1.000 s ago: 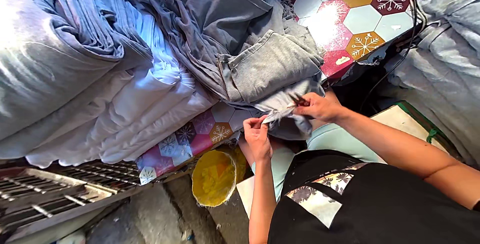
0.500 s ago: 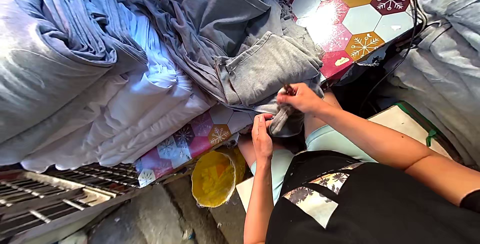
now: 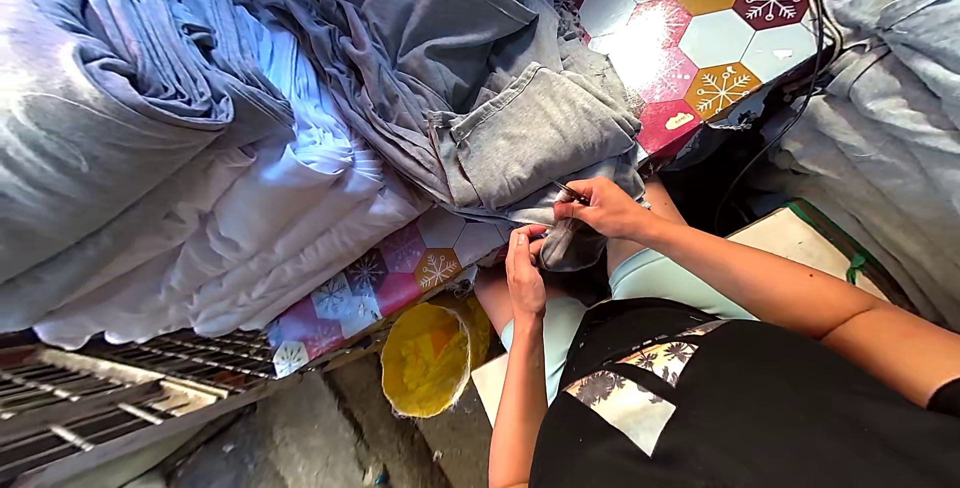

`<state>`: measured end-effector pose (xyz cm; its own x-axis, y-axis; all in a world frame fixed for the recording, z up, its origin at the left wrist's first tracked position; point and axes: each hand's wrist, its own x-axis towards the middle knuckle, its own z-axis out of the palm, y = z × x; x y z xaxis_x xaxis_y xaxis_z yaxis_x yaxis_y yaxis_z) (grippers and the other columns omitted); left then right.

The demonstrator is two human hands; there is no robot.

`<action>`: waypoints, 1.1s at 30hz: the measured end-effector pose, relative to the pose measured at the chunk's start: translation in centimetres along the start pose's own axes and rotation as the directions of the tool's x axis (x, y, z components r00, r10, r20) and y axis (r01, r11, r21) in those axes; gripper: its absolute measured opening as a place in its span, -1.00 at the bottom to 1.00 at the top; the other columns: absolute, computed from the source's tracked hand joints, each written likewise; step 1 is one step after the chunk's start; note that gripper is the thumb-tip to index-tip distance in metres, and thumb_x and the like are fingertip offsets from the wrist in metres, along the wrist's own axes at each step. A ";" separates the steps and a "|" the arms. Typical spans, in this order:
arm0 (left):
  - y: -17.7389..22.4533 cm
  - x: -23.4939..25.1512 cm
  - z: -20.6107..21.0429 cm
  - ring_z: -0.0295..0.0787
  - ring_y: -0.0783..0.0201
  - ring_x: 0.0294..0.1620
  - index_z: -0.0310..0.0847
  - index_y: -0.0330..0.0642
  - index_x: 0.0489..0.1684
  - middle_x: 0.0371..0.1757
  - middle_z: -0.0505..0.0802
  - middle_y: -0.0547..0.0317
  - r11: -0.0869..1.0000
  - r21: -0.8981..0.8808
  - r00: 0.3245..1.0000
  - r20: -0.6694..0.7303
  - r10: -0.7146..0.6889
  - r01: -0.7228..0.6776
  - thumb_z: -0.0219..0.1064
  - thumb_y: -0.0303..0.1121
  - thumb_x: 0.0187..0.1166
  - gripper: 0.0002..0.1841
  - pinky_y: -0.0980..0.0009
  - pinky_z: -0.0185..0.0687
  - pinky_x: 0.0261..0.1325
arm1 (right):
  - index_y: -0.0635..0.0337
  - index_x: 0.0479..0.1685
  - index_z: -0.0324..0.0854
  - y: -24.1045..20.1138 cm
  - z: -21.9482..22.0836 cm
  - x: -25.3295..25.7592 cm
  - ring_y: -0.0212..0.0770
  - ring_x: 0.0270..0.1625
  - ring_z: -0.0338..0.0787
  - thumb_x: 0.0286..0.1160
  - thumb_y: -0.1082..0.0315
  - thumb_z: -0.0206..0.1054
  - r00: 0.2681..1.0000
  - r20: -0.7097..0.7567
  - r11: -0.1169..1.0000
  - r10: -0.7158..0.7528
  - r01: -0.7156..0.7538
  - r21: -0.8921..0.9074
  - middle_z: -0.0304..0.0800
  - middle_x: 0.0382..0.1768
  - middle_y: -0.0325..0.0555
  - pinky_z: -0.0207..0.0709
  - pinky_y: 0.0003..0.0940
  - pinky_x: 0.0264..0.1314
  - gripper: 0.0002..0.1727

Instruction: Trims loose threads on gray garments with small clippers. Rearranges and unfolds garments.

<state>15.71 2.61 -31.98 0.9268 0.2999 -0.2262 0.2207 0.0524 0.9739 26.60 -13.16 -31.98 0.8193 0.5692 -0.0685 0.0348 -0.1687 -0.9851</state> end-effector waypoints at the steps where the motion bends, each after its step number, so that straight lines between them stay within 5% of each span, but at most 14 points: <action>1: 0.0 0.0 -0.1 0.80 0.47 -0.28 0.53 -0.21 0.15 -0.41 0.86 0.26 1.000 -0.008 1.000 -0.005 -0.001 0.001 -0.51 -0.27 0.78 -0.44 0.42 0.71 -0.03 | 0.26 -0.25 0.75 0.0 -0.1 -0.1 -0.54 -0.43 0.58 0.57 0.38 0.42 1.000 -0.018 1.000 -0.019 0.020 0.011 0.73 -0.45 -0.26 0.47 -0.52 -0.26 -0.88; 3: 0.1 -0.1 0.0 0.80 0.49 -0.29 0.53 -0.19 0.15 -0.41 0.86 0.29 1.000 -0.017 1.000 -0.007 0.001 -0.002 -0.50 -0.27 0.77 -0.45 0.45 0.70 -0.04 | 0.24 -0.22 0.78 0.1 -0.2 -0.6 -0.52 -0.36 0.62 0.43 0.35 0.54 0.994 -0.008 0.994 -0.108 0.107 -0.037 0.78 -0.35 -0.25 0.51 -0.54 -0.22 -0.86; 5: 0.1 -0.1 0.1 0.80 0.49 -0.27 0.52 -0.19 0.16 -0.38 0.88 0.28 1.000 -0.014 1.000 -0.005 0.005 -0.005 -0.49 -0.29 0.76 -0.45 0.46 0.69 -0.05 | 0.26 -0.23 0.81 0.7 0.0 -0.8 -0.32 -0.24 0.73 0.33 0.28 0.63 0.982 0.057 0.971 -0.179 0.185 -0.153 0.81 -0.26 -0.12 0.62 -0.32 -0.11 -0.77; 7: 0.0 0.0 0.1 0.77 0.50 -0.28 0.54 -0.20 0.14 -0.38 0.86 0.29 1.000 0.022 1.000 0.001 0.015 -0.015 -0.42 -0.31 0.75 -0.50 0.47 0.66 -0.08 | 0.27 -0.37 0.76 1.0 0.3 -0.8 -0.26 -0.33 0.71 0.41 0.32 0.54 0.979 0.082 0.958 -0.187 0.201 -0.203 0.76 -0.40 -0.10 0.57 -0.24 -0.21 -0.82; 11: 0.1 0.0 0.1 0.68 0.53 -0.35 0.65 -0.24 0.05 -0.39 0.77 0.32 0.992 0.110 0.998 0.012 0.059 -0.060 0.13 -0.47 0.71 -0.82 0.52 0.63 -0.16 | 0.28 -0.26 0.70 0.4 -0.5 0.0 -0.44 -0.34 0.77 0.58 0.44 0.36 0.993 0.088 0.994 -0.081 0.086 -0.060 0.84 -0.42 -0.18 0.63 -0.41 -0.11 -0.90; 13: 0.0 0.0 0.4 0.68 0.58 -0.46 0.71 -0.26 0.01 -0.42 0.83 0.32 0.984 0.151 0.996 0.000 0.092 -0.091 0.35 -0.52 0.60 -0.86 0.59 0.63 -0.28 | 0.28 -0.26 0.73 0.1 -0.9 0.4 -0.47 -0.35 0.78 0.57 0.44 0.39 0.991 0.082 0.992 -0.110 0.115 -0.056 0.84 -0.42 -0.19 0.63 -0.46 -0.12 -0.91; 15: -0.5 0.1 0.6 0.77 0.56 -0.33 0.78 -0.30 0.01 -0.26 0.90 0.24 0.974 0.185 0.991 -0.014 0.133 -0.128 0.44 -0.52 0.53 -0.83 0.58 0.70 -0.14 | 0.29 -0.27 0.78 0.0 -1.0 0.5 -0.45 -0.36 0.77 0.52 0.41 0.44 0.978 0.066 0.967 -0.200 0.208 -0.151 0.86 -0.42 -0.16 0.63 -0.43 -0.14 -0.89; 17: -1.0 0.3 0.9 0.85 0.51 -0.15 0.84 -0.32 -0.02 -0.13 0.94 0.16 0.966 0.190 0.983 -0.032 0.183 -0.174 0.47 -0.53 0.50 -0.83 0.53 0.76 0.05 | 0.27 -0.28 0.79 0.3 -0.9 0.8 -0.28 -0.36 0.76 0.49 0.35 0.47 0.953 0.069 0.912 -0.294 0.302 -0.276 0.82 -0.44 -0.09 0.60 -0.21 -0.20 -0.85; 19: -1.5 0.4 1.3 0.86 0.52 -0.19 0.87 -0.32 -0.09 -0.18 0.95 0.16 0.961 0.175 0.971 -0.068 0.228 -0.213 0.50 -0.57 0.44 -0.85 0.55 0.77 0.01 | 0.27 -0.26 0.81 0.2 -0.8 0.8 -0.07 -0.30 0.83 0.48 0.34 0.48 0.925 0.096 0.843 -0.369 0.376 -0.384 0.83 -0.41 0.00 0.64 0.00 -0.22 -0.85; 26: -2.0 0.6 1.9 0.79 0.61 -0.37 0.87 -0.30 -0.35 -0.40 0.91 0.28 0.960 0.129 0.964 -0.061 0.257 -0.248 0.54 -0.63 0.32 -0.93 0.62 0.73 -0.16 | 0.31 -0.35 0.74 -0.8 1.0 0.6 0.05 -0.46 0.78 0.26 0.55 0.40 0.860 0.125 0.691 -0.495 0.477 -0.543 0.70 -0.52 0.04 0.54 0.00 -0.52 -0.95; 29: -2.1 0.9 2.1 0.76 0.61 -0.40 0.84 -0.25 -0.45 -0.47 0.87 0.34 0.985 0.004 0.983 -0.067 0.170 -0.170 0.48 -0.67 0.33 -0.89 0.60 0.72 -0.19 | 0.32 -0.30 0.75 -0.9 1.5 1.4 0.08 -0.35 0.80 0.40 0.46 0.43 0.897 0.173 0.767 -0.406 0.437 -0.469 0.73 -0.45 0.07 0.59 0.06 -0.36 -0.92; 33: -2.0 1.3 1.6 0.82 0.51 -0.25 0.83 -0.30 -0.27 -0.32 0.91 0.24 0.984 0.088 0.986 -0.035 0.161 -0.157 0.47 -0.57 0.48 -0.97 0.52 0.76 -0.03 | 0.28 -0.12 0.76 -0.8 -0.6 3.0 -0.01 -0.19 0.79 0.61 0.01 0.39 0.965 0.195 0.893 -0.174 0.238 -0.381 0.78 -0.29 0.02 0.63 0.10 -0.09 -0.58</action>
<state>16.94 1.34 -34.29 0.9392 0.3371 -0.0660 0.0983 -0.0796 0.9920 29.33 -11.76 -31.26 0.6730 0.7359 0.0742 0.4444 -0.3221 -0.8359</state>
